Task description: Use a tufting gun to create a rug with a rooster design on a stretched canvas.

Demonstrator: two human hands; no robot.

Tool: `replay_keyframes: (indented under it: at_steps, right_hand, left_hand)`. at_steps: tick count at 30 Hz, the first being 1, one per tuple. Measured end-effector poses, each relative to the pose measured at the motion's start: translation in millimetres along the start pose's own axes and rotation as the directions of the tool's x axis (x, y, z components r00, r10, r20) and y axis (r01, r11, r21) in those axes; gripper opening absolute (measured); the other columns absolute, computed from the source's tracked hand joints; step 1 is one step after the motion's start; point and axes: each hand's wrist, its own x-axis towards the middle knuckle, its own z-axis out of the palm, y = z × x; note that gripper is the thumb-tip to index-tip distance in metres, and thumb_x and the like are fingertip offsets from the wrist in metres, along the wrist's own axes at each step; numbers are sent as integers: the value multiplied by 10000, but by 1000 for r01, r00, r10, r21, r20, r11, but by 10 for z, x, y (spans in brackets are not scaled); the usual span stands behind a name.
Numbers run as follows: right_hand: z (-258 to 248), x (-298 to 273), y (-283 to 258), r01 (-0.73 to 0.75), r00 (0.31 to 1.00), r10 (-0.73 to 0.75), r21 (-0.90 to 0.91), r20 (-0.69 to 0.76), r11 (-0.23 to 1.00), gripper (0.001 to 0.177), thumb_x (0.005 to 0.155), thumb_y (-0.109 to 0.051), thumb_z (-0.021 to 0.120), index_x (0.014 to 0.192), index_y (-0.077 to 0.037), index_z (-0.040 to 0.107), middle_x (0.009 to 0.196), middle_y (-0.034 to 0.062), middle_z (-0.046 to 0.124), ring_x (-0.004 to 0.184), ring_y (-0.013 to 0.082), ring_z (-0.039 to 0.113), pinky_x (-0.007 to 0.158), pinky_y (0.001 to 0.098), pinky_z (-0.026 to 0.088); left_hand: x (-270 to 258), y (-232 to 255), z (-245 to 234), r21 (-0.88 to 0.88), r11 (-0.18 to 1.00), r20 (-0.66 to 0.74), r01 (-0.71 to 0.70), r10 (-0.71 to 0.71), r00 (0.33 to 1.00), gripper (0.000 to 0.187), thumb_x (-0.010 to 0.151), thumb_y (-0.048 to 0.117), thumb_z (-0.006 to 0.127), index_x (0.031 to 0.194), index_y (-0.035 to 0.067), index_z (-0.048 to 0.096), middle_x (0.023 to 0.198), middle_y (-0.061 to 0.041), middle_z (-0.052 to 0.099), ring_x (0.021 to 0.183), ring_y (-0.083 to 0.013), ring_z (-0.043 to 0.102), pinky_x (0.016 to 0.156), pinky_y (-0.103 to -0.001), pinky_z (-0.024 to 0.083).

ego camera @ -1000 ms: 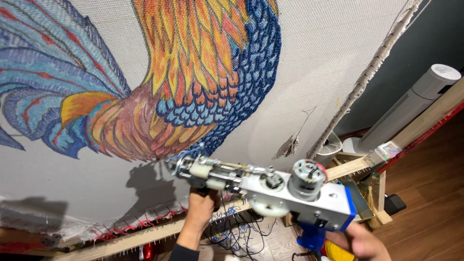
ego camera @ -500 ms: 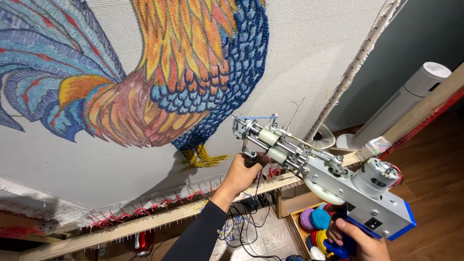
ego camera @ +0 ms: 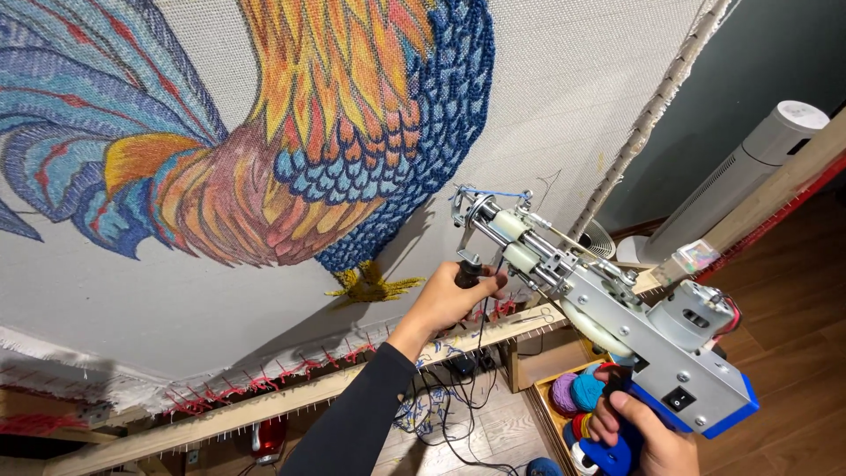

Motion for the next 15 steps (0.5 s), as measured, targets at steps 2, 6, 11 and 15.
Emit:
replay_keyframes:
  at_steps: [2, 6, 11, 15]
  right_hand:
    - [30, 10, 7, -25, 1000, 25, 4, 4, 1000, 407, 855, -78, 599, 1204, 131, 589, 621, 130, 468, 509, 222, 471, 537, 408, 431]
    - [58, 18, 39, -47, 999, 47, 0, -7, 999, 416, 864, -77, 589, 1219, 140, 584, 625, 133, 469, 511, 222, 467, 537, 412, 427]
    - [142, -10, 16, -34, 999, 34, 10, -9, 999, 408, 869, -66, 576, 1221, 140, 585, 630, 127, 464, 518, 218, 466, 541, 409, 431]
    - [217, -16, -24, -35, 999, 35, -3, -17, 999, 405, 871, -62, 567, 1217, 146, 587, 635, 128, 464, 522, 218, 462, 538, 408, 425]
  left_hand:
    - [11, -27, -31, 37, 999, -17, 30, -30, 999, 287, 905, 303, 690, 1067, 83, 776, 829, 31, 787, 573, -15, 548, 482, -232, 427]
    - [-11, -23, -79, 148, 988, -23, -34, 38, 999, 337, 921, 359, 725, 1023, 48, 810, 787, 18, 777, 545, -24, 494, 515, -229, 420]
    - [-10, 11, -110, 202, 979, -48, 22, -13, 999, 359, 907, 380, 736, 1020, 51, 822, 726, 26, 742, 504, -35, 487, 501, -249, 410]
    - [41, -66, -148, 217, 976, -53, 11, 1, 999, 353, 886, 372, 734, 1049, 70, 814, 752, 21, 744, 585, -57, 562, 573, -256, 457]
